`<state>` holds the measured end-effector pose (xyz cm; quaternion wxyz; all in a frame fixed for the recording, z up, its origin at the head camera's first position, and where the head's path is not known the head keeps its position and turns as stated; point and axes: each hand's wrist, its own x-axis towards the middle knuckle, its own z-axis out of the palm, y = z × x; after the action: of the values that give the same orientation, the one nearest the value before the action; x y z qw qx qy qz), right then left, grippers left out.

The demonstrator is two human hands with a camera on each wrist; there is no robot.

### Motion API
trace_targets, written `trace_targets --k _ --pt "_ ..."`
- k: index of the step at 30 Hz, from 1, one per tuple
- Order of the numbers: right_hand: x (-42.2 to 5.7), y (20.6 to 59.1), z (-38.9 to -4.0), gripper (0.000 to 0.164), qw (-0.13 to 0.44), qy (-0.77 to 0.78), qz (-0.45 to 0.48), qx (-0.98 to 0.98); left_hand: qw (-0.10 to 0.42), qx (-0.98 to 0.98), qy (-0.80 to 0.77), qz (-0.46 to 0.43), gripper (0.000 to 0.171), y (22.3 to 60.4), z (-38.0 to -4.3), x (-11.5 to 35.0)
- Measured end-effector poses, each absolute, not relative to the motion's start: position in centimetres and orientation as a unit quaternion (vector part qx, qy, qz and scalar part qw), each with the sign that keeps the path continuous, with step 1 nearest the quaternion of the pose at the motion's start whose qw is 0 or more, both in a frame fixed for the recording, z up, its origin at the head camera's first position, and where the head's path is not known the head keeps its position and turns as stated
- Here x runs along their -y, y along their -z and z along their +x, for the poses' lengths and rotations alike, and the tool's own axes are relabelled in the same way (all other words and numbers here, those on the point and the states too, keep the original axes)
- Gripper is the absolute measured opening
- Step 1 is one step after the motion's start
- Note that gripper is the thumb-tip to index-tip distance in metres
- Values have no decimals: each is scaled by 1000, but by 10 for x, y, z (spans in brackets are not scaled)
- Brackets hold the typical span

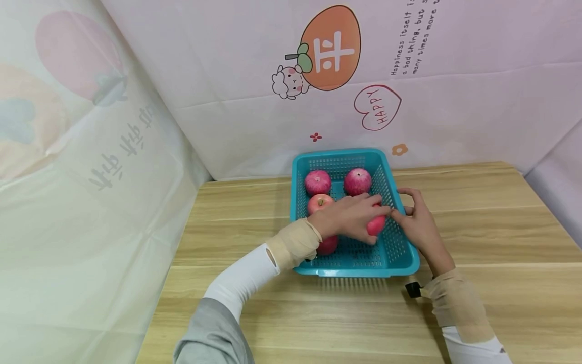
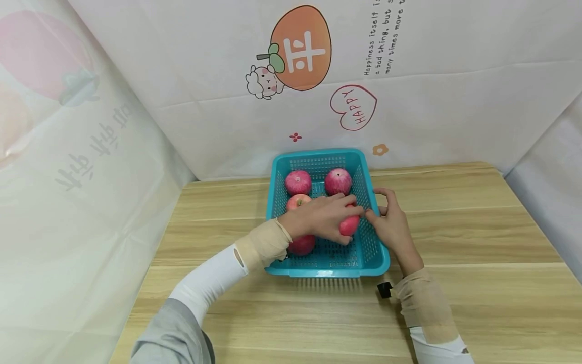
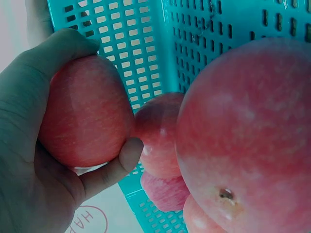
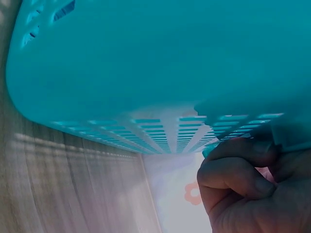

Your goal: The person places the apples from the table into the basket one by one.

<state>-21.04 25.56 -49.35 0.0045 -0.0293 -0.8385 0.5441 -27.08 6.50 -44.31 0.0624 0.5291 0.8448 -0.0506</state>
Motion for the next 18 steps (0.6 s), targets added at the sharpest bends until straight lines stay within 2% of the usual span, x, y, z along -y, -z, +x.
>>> trace_targets --k 3,7,11,18 --pt "-256 494 -210 61 6 -542 -28 840 64 -829 45 554 65 447 -271 -66" --pt "-258 494 -211 61 8 -540 -29 841 94 -807 38 581 57 451 -268 -68" --pt "-258 494 -211 62 1 -539 -34 842 133 -802 41 581 58 456 -263 -71" --pt "-257 493 -209 62 0 -539 -37 842 147 -797 55 584 62 464 -261 -75"
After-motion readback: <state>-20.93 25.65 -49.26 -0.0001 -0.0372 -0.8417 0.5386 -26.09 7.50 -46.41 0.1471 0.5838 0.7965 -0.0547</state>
